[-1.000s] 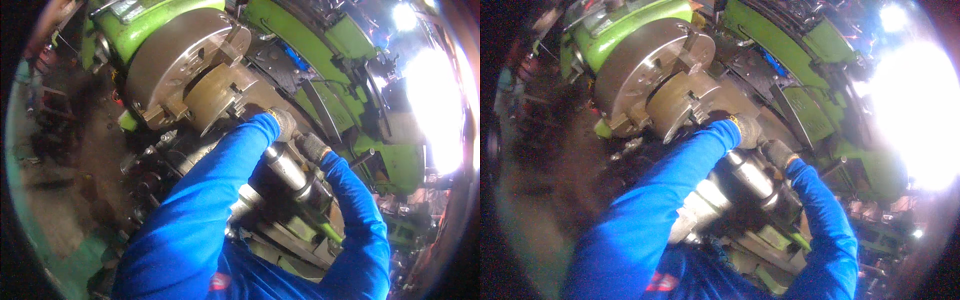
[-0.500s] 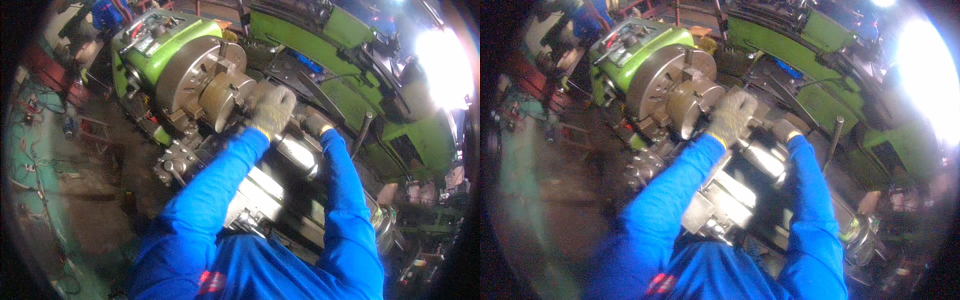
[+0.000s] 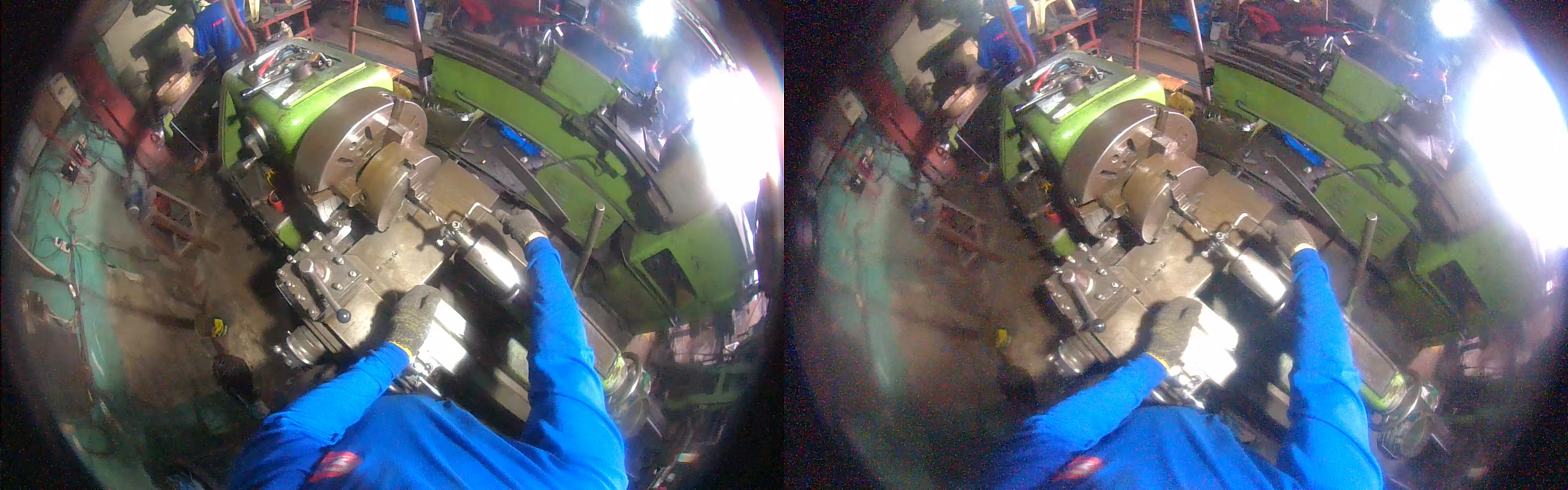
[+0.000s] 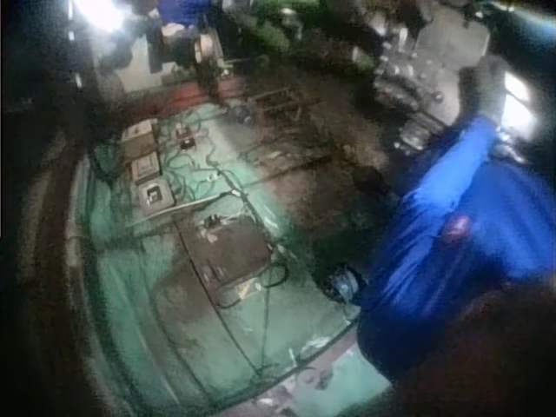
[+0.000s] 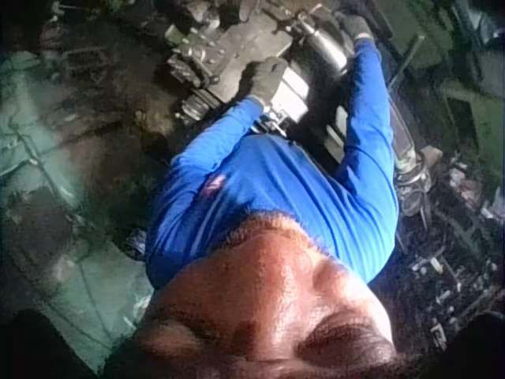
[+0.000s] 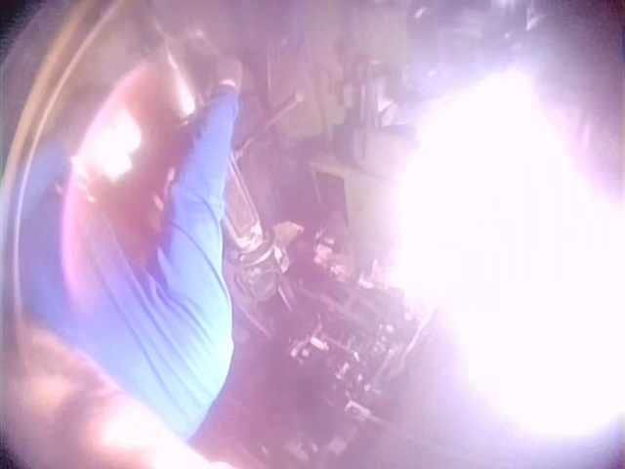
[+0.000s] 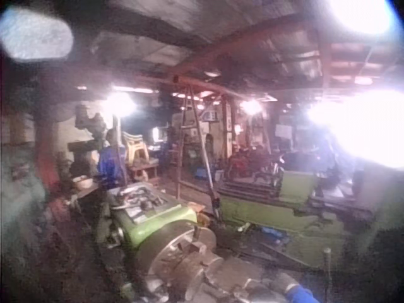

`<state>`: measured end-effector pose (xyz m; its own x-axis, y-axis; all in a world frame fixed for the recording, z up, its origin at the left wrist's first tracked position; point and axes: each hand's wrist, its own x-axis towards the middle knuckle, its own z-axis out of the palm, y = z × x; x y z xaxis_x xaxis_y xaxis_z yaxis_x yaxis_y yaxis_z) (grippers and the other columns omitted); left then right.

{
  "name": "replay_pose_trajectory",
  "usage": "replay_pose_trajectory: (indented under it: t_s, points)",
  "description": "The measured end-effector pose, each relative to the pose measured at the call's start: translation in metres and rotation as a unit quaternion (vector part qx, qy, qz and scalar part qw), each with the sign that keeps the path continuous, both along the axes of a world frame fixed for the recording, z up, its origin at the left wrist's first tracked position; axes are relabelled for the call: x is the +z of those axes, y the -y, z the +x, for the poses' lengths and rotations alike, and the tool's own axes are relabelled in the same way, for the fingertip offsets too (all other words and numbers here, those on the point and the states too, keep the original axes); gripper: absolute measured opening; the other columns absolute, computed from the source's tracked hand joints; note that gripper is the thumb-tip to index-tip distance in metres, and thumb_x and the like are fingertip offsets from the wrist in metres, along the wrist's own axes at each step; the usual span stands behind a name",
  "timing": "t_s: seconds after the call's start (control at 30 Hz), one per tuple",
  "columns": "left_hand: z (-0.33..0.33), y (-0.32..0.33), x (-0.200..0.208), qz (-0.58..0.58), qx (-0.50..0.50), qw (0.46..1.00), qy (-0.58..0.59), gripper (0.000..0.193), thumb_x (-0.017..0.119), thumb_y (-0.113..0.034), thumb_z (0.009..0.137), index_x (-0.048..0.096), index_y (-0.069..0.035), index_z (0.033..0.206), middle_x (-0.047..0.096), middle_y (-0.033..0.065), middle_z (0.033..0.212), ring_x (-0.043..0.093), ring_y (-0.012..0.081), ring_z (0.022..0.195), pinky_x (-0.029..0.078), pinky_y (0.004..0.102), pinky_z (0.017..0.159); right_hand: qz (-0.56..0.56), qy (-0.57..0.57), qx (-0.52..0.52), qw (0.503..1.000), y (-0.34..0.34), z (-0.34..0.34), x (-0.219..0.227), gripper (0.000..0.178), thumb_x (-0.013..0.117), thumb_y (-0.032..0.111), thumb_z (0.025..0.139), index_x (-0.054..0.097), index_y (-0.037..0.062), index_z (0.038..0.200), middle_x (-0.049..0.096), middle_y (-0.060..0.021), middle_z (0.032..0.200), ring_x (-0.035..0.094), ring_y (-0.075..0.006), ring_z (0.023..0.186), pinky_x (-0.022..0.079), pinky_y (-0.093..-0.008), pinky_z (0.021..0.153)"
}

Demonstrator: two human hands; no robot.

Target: The person operates a green industrial lathe, using gloved hands to manipulate the tool post and control levers. They adjust the cutting tool's position against a rotating metal workpiece, performing precise machining operations in a workshop environment.

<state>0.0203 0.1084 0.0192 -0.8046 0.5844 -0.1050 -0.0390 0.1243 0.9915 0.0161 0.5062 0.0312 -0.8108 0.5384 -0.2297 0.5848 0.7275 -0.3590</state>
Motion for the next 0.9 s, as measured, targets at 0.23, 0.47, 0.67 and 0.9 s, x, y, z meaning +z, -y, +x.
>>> replay_pose_trajectory:
  t_s: [0.23,0.47,0.67,0.9]
  points:
    - [0.006,0.019,-0.019,-0.02,0.008,1.0,0.018,0.019,0.069,-0.019,0.102,0.072,-0.002,0.11,0.072,0.0066,0.099,0.066,0.0172,0.094,0.054,0.0343,0.086,-0.001,-0.063,-0.162,0.985,-0.008,0.028,-0.014,0.047,0.065,0.045,0.1,0.076,-0.0004,0.101,0.077,-0.0155,0.092,0.07,-0.0325,0.083,0.054,-0.0454,0.078]
    - [-0.011,0.008,0.03,-0.082,-0.008,0.993,-0.089,0.03,0.064,-0.03,0.104,0.073,-0.003,0.112,0.073,0.0072,0.099,0.066,0.02,0.091,0.055,0.0369,0.088,-0.076,-0.298,-0.139,0.941,0.085,0.055,0.089,0.027,0.07,0.016,0.098,0.072,0.0024,0.122,0.074,-0.0116,0.111,0.068,-0.0237,0.104,0.053,-0.0385,0.09]
    - [-0.045,-0.051,0.004,0.148,0.06,0.905,0.396,0.048,0.062,-0.047,0.107,0.065,-0.007,0.133,0.075,0.0127,0.112,0.072,0.0287,0.099,0.059,0.0421,0.085,-0.018,-0.214,-0.041,0.976,0.226,0.082,0.089,0.04,0.077,0.03,0.092,0.074,0.0224,0.131,0.077,-0.0153,0.118,0.074,-0.0388,0.103,0.059,-0.048,0.09]
    - [-0.078,-0.071,-0.042,0.116,0.015,0.959,0.258,0.027,0.068,-0.029,0.102,0.07,-0.008,0.118,0.073,0.0112,0.095,0.071,0.0246,0.084,0.058,0.0382,0.071,0.04,-0.109,-0.03,0.993,0.258,0.079,0.058,0.029,0.071,0.021,0.092,0.076,0.0179,0.12,0.078,-0.0146,0.107,0.075,-0.0365,0.099,0.059,-0.0488,0.086]
